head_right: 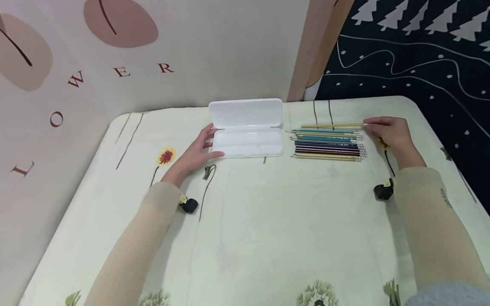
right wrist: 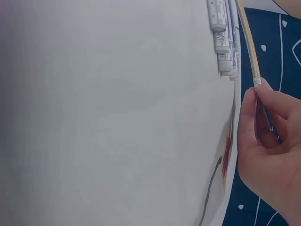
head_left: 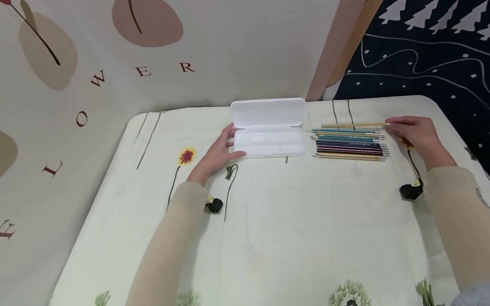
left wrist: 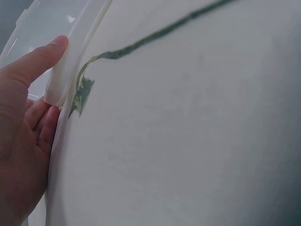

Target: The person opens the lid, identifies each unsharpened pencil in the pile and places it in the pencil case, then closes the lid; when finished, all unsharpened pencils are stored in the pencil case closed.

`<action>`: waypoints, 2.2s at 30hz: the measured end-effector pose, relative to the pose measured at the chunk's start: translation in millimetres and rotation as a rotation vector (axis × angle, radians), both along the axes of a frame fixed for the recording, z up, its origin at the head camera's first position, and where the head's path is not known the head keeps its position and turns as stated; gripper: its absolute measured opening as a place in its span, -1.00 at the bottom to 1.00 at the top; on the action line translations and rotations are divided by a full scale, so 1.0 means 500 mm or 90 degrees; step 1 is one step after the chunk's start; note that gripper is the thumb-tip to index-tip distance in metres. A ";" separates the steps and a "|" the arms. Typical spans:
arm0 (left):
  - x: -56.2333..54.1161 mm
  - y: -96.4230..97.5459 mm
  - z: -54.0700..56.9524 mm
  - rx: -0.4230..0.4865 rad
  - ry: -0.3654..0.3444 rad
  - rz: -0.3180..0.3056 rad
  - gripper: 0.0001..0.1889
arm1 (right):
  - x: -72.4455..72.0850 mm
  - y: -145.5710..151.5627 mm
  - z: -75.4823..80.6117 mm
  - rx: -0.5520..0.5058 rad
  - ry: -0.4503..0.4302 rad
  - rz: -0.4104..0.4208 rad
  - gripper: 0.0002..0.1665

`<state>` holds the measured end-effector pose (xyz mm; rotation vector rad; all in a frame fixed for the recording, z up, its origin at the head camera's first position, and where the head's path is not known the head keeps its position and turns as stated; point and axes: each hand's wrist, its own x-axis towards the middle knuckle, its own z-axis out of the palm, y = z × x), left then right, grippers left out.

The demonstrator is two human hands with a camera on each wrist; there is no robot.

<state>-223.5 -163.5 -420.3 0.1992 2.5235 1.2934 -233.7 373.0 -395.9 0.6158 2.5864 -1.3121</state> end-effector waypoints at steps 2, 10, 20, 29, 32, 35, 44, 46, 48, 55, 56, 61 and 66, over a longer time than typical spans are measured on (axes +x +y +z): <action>-0.001 0.000 0.002 -0.002 0.001 0.002 0.10 | 0.000 -0.002 0.004 -0.032 0.016 -0.017 -0.65; 0.003 -0.001 0.003 -0.004 -0.005 0.001 0.10 | 0.000 -0.012 0.016 -0.187 0.063 -0.087 -0.78; 0.000 -0.001 0.003 0.004 -0.006 0.001 0.10 | 0.003 -0.022 0.037 -0.392 0.119 -0.143 -0.72; -0.002 -0.001 0.000 0.010 0.001 -0.002 0.09 | 0.013 -0.023 0.045 -0.407 0.119 -0.160 -0.63; -0.001 -0.001 0.000 0.014 0.000 -0.002 0.09 | 0.016 -0.024 0.048 -0.428 0.128 -0.160 -0.67; 0.000 0.000 0.001 0.018 -0.002 -0.001 0.09 | 0.018 -0.026 0.051 -0.458 0.140 -0.161 -0.75; 0.000 -0.001 0.001 0.019 -0.004 0.001 0.09 | 0.025 -0.036 0.057 -0.479 0.146 -0.156 -0.75; 0.001 -0.001 0.002 0.015 -0.006 0.003 0.09 | 0.027 -0.040 0.057 -0.473 0.148 -0.150 -0.71; 0.002 0.000 0.003 0.013 -0.006 0.005 0.09 | 0.029 -0.044 0.057 -0.472 0.154 -0.145 -0.70; 0.002 0.000 0.001 0.017 -0.006 0.002 0.10 | 0.030 -0.061 0.057 -0.471 0.172 -0.119 -0.65; 0.002 0.000 0.001 0.017 -0.005 0.003 0.10 | 0.030 -0.064 0.058 -0.470 0.173 -0.116 -0.67; -0.001 -0.002 -0.001 0.011 -0.004 0.004 0.11 | 0.031 -0.086 0.063 -0.490 0.181 -0.111 -0.77; -0.002 -0.002 -0.002 0.015 0.000 0.003 0.10 | 0.032 -0.103 0.064 -0.510 0.187 -0.086 -0.74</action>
